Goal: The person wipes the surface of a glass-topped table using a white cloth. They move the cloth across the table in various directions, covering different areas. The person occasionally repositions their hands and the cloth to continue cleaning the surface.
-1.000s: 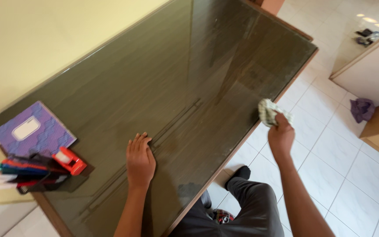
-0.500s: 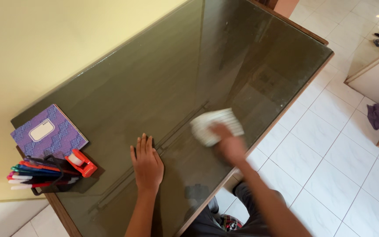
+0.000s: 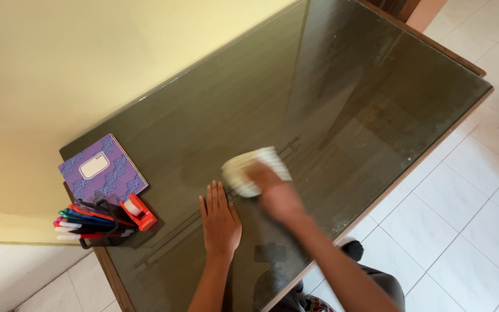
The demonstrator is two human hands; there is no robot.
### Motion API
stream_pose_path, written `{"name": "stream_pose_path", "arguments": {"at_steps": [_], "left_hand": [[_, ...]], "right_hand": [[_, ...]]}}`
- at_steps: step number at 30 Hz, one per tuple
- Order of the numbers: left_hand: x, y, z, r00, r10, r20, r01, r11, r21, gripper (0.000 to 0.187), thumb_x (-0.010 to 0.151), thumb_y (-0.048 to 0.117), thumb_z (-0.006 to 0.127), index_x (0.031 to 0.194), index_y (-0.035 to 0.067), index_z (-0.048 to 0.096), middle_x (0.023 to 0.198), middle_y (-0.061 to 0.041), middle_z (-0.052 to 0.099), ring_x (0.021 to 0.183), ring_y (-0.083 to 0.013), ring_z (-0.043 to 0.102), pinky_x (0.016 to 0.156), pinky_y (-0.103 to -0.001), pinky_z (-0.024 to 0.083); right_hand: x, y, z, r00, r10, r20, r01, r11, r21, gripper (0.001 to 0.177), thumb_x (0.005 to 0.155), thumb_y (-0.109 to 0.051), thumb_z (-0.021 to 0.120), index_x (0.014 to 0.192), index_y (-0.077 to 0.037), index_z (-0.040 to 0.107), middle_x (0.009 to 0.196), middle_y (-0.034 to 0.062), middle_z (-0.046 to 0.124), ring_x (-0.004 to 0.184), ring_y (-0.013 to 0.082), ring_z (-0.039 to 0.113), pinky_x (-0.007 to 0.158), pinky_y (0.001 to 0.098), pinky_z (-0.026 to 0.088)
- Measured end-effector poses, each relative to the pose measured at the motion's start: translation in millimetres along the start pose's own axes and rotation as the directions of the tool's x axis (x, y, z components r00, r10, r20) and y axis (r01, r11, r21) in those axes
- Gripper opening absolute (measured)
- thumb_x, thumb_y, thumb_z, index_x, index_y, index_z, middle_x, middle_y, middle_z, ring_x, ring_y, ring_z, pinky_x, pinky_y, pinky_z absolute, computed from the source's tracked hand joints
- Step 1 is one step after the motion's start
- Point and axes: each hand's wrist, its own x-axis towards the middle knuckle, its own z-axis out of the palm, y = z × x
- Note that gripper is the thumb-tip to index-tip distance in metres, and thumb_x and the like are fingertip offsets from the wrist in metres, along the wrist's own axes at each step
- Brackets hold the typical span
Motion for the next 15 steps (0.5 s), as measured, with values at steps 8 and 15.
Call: {"name": "stream_pose_path", "arguments": {"at_steps": [8, 15], "left_hand": [[1, -1, 0, 0.999, -0.030, -0.013, 0.030, 1.000, 0.003, 0.057, 0.105, 0.023, 0.033, 0.154, -0.005, 0.033, 0.163, -0.020, 0.032, 0.154, -0.0315, 0.024, 0.127, -0.045, 0.016], [1, 4, -7, 0.999, -0.029, 0.018, 0.028, 0.999, 0.047, 0.059, 0.105, 0.027, 0.031, 0.154, -0.005, 0.030, 0.163, -0.020, 0.030, 0.153, -0.0315, 0.023, 0.126, -0.045, 0.016]], "right_hand": [[24, 58, 21, 0.984, 0.166, 0.068, -0.158, 0.981, -0.109, 0.067, 0.074, 0.008, 0.066, 0.136, -0.015, 0.066, 0.149, 0.0065, 0.057, 0.144, 0.0255, 0.046, 0.120, 0.0380, 0.036], [-71, 258, -118, 0.779, 0.478, -0.406, -0.605, 0.743, -0.285, 0.046, 0.088, 0.002, 0.059, 0.133, -0.003, 0.067, 0.136, 0.0197, 0.066, 0.126, 0.0386, 0.061, 0.108, 0.0462, 0.050]]}}
